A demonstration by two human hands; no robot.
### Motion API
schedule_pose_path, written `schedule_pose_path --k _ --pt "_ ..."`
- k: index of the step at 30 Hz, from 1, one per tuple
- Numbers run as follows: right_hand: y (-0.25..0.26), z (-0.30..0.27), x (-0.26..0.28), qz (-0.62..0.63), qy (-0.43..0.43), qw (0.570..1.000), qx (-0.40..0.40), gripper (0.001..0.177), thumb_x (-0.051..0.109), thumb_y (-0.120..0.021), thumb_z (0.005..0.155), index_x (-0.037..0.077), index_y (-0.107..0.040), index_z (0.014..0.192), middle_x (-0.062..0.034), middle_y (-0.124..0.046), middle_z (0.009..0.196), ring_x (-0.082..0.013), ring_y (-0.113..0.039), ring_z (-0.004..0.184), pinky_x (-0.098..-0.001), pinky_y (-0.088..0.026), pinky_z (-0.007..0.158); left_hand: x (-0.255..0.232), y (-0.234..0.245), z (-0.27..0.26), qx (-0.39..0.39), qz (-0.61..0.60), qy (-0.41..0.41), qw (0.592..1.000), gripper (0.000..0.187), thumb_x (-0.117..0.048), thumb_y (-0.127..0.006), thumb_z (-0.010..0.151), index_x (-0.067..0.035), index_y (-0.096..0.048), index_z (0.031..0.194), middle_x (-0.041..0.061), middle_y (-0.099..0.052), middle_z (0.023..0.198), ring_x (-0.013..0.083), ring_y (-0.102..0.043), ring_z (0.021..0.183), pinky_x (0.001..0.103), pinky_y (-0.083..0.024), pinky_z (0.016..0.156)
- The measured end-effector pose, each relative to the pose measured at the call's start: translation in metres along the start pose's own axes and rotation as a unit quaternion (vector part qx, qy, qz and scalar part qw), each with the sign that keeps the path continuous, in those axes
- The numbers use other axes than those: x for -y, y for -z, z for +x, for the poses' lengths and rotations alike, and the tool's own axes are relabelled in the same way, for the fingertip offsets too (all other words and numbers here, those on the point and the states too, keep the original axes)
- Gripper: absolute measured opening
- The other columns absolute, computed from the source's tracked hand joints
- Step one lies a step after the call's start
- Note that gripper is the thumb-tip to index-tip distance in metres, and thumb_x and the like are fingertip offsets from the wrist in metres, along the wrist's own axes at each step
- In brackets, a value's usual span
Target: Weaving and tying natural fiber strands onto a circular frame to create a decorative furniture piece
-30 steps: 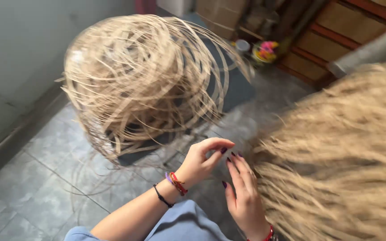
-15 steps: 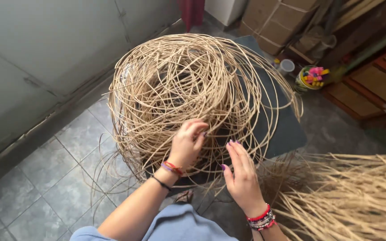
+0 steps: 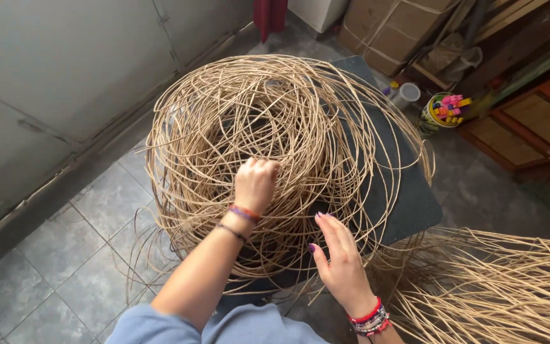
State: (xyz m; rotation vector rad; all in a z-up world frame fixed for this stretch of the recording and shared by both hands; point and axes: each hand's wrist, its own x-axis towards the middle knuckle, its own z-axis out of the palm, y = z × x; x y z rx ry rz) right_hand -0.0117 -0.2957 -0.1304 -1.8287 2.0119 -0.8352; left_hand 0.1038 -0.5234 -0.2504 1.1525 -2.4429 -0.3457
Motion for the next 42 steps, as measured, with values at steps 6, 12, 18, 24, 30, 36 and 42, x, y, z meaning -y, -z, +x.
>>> schedule_pose_path --k 6,12,18,24,30,36,42 --pt "-0.008 0.012 -0.019 0.407 -0.292 0.864 -0.048 0.063 0.004 -0.047 0.098 0.002 -0.028 0.158 -0.0178 -0.053 0.150 -0.0254 -0.057 0.134 -0.0350 -0.048 0.113 -0.085 0.087 -0.044 -0.034 -0.094 -0.183 0.978 0.009 -0.010 -0.072 0.087 -0.019 -0.072 0.087 0.002 -0.067 0.070 0.0223 -0.063 0.059 0.038 -0.050 0.053" --pt "0.026 0.009 -0.017 0.624 -0.288 0.694 -0.215 0.038 0.012 -0.035 0.110 -0.007 -0.059 0.133 -0.0071 -0.053 0.073 -0.0184 -0.052 0.068 -0.0324 -0.051 0.067 -0.107 0.097 -0.093 -0.018 -0.220 -0.170 0.960 0.025 -0.008 -0.063 0.097 -0.027 -0.072 0.111 -0.001 -0.052 0.084 0.0189 -0.057 0.057 0.033 -0.047 0.046" --pt "0.039 -0.050 -0.025 0.622 -0.266 0.711 -0.193 0.024 0.016 -0.047 0.107 0.000 -0.065 0.105 -0.0094 -0.054 0.064 -0.0298 -0.067 0.066 -0.0420 -0.058 0.070 -0.150 0.078 -0.111 -0.012 -0.733 0.191 0.653 0.043 0.007 -0.058 0.088 -0.013 -0.039 0.122 0.021 -0.069 0.129 0.0293 -0.072 0.114 0.034 -0.060 0.086" --pt "0.024 -0.109 -0.008 0.667 -0.213 0.699 -0.145 0.015 0.007 -0.057 0.101 -0.003 -0.068 0.099 -0.0188 -0.072 0.092 -0.0372 -0.073 0.100 -0.0434 -0.055 0.099 -0.171 0.083 -0.105 -0.005 -0.807 0.472 0.354 0.071 -0.016 -0.041 0.090 -0.029 -0.026 0.158 0.021 -0.070 0.125 0.0146 -0.061 0.051 0.025 -0.050 0.045" --pt "0.044 -0.149 0.006 0.708 -0.205 0.650 -0.186 0.020 0.019 -0.043 0.108 0.010 -0.056 0.096 -0.0004 -0.039 0.054 -0.0190 -0.037 0.056 -0.0400 -0.036 0.074 -0.161 0.101 -0.100 -0.019 -0.752 0.469 0.464 0.088 -0.010 -0.058 0.096 -0.029 -0.010 0.168 -0.001 -0.062 0.077 0.0010 -0.039 0.042 0.018 -0.027 0.033" --pt "0.078 -0.167 -0.013 0.549 -0.232 0.771 -0.225 0.032 0.031 -0.040 0.112 0.011 -0.054 0.091 0.0006 -0.033 0.051 -0.0156 -0.033 0.034 -0.0354 -0.046 0.055 -0.139 0.044 -0.116 -0.020 -0.782 0.470 0.409 0.036 -0.006 -0.066 0.089 -0.029 -0.040 0.080 0.000 -0.066 0.071 -0.0007 -0.031 0.037 0.016 -0.016 0.032" --pt "0.061 -0.204 -0.050 0.351 -0.293 0.889 0.038 0.025 0.007 -0.050 0.096 0.004 -0.066 0.076 -0.0058 -0.066 0.073 -0.0138 -0.059 0.063 -0.0260 -0.044 0.060 -0.208 0.055 -0.117 0.192 -0.827 0.363 0.384 0.038 -0.029 -0.040 0.108 -0.010 -0.058 0.135 0.021 -0.069 0.130 0.0035 -0.016 0.041 0.021 -0.014 0.038"
